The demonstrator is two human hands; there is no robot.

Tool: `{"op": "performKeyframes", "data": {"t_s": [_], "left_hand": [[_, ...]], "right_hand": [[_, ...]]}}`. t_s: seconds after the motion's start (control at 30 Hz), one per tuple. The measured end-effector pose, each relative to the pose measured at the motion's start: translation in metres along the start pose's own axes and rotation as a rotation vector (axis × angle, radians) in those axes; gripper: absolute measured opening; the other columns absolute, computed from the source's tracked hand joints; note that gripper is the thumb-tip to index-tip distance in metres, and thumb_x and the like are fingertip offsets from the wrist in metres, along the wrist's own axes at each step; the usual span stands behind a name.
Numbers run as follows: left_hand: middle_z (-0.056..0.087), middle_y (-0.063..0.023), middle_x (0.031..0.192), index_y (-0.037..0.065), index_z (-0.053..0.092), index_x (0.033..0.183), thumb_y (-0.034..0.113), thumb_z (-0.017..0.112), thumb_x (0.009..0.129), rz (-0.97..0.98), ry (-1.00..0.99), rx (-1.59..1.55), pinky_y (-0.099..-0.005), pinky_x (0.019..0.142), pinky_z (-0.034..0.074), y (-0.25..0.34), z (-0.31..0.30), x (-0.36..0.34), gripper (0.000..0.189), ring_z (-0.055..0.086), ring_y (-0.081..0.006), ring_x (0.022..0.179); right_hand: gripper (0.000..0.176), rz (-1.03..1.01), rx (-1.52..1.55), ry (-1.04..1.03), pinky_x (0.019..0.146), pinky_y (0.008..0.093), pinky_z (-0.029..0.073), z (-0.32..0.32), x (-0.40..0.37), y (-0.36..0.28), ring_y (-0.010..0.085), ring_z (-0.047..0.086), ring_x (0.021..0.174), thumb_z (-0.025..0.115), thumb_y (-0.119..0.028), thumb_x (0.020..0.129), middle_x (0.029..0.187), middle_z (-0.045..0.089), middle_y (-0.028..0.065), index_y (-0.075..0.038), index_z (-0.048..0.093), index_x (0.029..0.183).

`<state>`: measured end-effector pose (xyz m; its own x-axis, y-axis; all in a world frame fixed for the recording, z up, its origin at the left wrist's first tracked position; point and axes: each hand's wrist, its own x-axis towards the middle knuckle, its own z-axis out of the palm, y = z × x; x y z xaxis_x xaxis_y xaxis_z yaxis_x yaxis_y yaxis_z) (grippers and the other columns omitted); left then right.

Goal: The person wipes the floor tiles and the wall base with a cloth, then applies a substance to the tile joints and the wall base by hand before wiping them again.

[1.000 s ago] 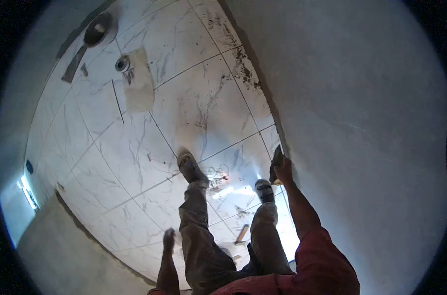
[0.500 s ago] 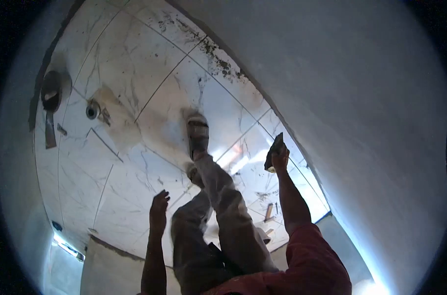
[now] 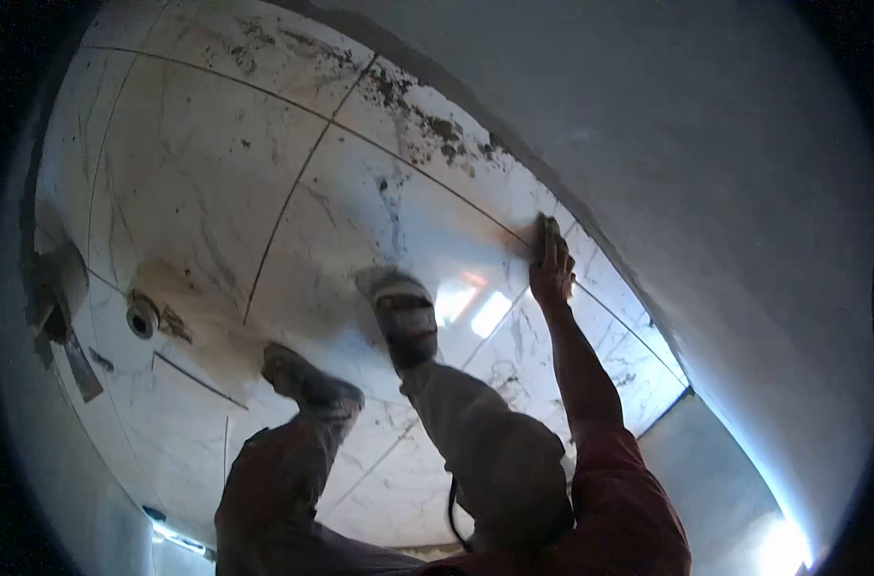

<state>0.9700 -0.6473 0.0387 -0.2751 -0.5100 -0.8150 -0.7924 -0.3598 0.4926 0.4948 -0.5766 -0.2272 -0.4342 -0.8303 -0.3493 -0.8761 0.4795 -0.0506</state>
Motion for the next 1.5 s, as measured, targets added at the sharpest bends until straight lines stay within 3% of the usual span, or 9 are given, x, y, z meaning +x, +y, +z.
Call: {"op": "performKeyframes", "data": {"t_s": [0.27, 0.4, 0.5, 0.63, 0.87, 1.2, 1.33, 1.47, 1.5], "left_hand": [[0.052, -0.0114, 0.117, 0.002, 0.053, 0.114, 0.002, 0.055, 0.077, -0.101, 0.389, 0.065, -0.0325, 0.095, 0.039, 0.079, -0.031, 0.004, 0.037, 0.048, -0.0213, 0.112], [0.055, -0.0135, 0.116, 0.004, 0.052, 0.116, 0.018, 0.06, 0.076, 0.213, 0.265, 0.279, -0.0386, 0.094, 0.039, 0.023, -0.049, 0.018, 0.043, 0.05, -0.0295, 0.109], [0.054, -0.0132, 0.116, 0.004, 0.052, 0.116, 0.016, 0.059, 0.077, 0.185, 0.248, 0.287, -0.0381, 0.094, 0.039, 0.021, -0.039, 0.024, 0.042, 0.05, -0.0287, 0.109], [0.053, -0.0128, 0.117, 0.004, 0.052, 0.116, 0.014, 0.058, 0.077, 0.158, 0.25, 0.288, -0.0375, 0.094, 0.039, 0.022, -0.032, 0.019, 0.041, 0.049, -0.0277, 0.11], [0.052, -0.0122, 0.118, 0.004, 0.052, 0.116, 0.01, 0.056, 0.078, 0.13, 0.269, 0.293, -0.0364, 0.094, 0.039, 0.009, -0.028, 0.017, 0.039, 0.048, -0.0258, 0.112], [0.051, -0.0112, 0.119, 0.004, 0.052, 0.117, 0.004, 0.053, 0.079, 0.002, 0.312, 0.056, -0.0349, 0.095, 0.039, 0.019, -0.02, 0.014, 0.037, 0.047, -0.0231, 0.114], [0.05, -0.0109, 0.12, 0.004, 0.051, 0.117, 0.002, 0.052, 0.08, -0.183, 0.371, -0.412, -0.0343, 0.095, 0.039, 0.033, -0.014, 0.017, 0.037, 0.046, -0.022, 0.115], [0.048, -0.0096, 0.124, 0.006, 0.049, 0.12, -0.003, 0.054, 0.078, 0.092, 0.247, 0.392, -0.0361, 0.095, 0.04, 0.012, -0.023, 0.019, 0.043, 0.046, -0.0232, 0.115], [0.048, -0.0096, 0.124, 0.006, 0.049, 0.12, -0.003, 0.054, 0.077, 0.088, 0.256, 0.39, -0.0361, 0.095, 0.04, 0.017, -0.022, 0.02, 0.044, 0.046, -0.0233, 0.115]], "right_hand": [[0.056, -0.587, -0.097, 0.198, 0.088, 0.0445, 0.041, -0.014, 0.08, -0.121, 0.0331, 0.042, 0.116, 0.05, -0.007, 0.078, 0.133, 0.039, 0.0128, -0.01, 0.038, 0.132], [0.049, -0.649, -0.114, 0.298, 0.087, 0.0486, 0.043, 0.006, 0.143, -0.21, 0.0378, 0.04, 0.116, 0.044, -0.011, 0.084, 0.135, 0.035, 0.0136, -0.014, 0.037, 0.132], [0.059, -0.416, -0.313, -0.148, 0.094, 0.0467, 0.037, -0.052, 0.135, -0.234, 0.0338, 0.033, 0.126, 0.042, -0.011, 0.086, 0.142, 0.03, 0.0096, -0.013, 0.02, 0.141], [0.057, -0.1, 0.027, -0.193, 0.095, 0.0493, 0.035, -0.015, 0.112, -0.122, 0.0432, 0.041, 0.116, 0.041, -0.029, 0.088, 0.133, 0.035, 0.0256, -0.013, 0.022, 0.14], [0.048, 0.105, 0.067, 0.015, 0.097, 0.0426, 0.037, 0.035, 0.037, 0.105, 0.0303, 0.047, 0.115, 0.037, -0.011, 0.085, 0.131, 0.044, 0.0135, -0.014, 0.037, 0.133], [0.048, -0.291, -0.082, 0.162, 0.089, 0.0467, 0.04, 0.005, 0.065, -0.039, 0.0371, 0.046, 0.105, 0.048, -0.012, 0.076, 0.122, 0.047, 0.013, -0.017, 0.046, 0.123], [0.037, -0.265, -0.353, 0.225, 0.085, 0.0449, 0.041, 0.041, 0.067, 0.055, 0.0342, 0.044, 0.108, 0.05, -0.018, 0.078, 0.124, 0.045, 0.0099, -0.01, 0.05, 0.114], [0.045, -0.171, -0.354, 0.369, 0.082, 0.0468, 0.042, 0.064, 0.029, 0.16, 0.0358, 0.047, 0.102, 0.05, -0.011, 0.075, 0.116, 0.051, 0.0116, -0.011, 0.048, 0.12], [0.053, 0.109, -0.268, 0.031, 0.094, 0.0464, 0.037, 0.032, 0.026, 0.138, 0.0349, 0.039, 0.119, 0.049, -0.022, 0.081, 0.131, 0.041, 0.0064, -0.02, 0.039, 0.133]]}}
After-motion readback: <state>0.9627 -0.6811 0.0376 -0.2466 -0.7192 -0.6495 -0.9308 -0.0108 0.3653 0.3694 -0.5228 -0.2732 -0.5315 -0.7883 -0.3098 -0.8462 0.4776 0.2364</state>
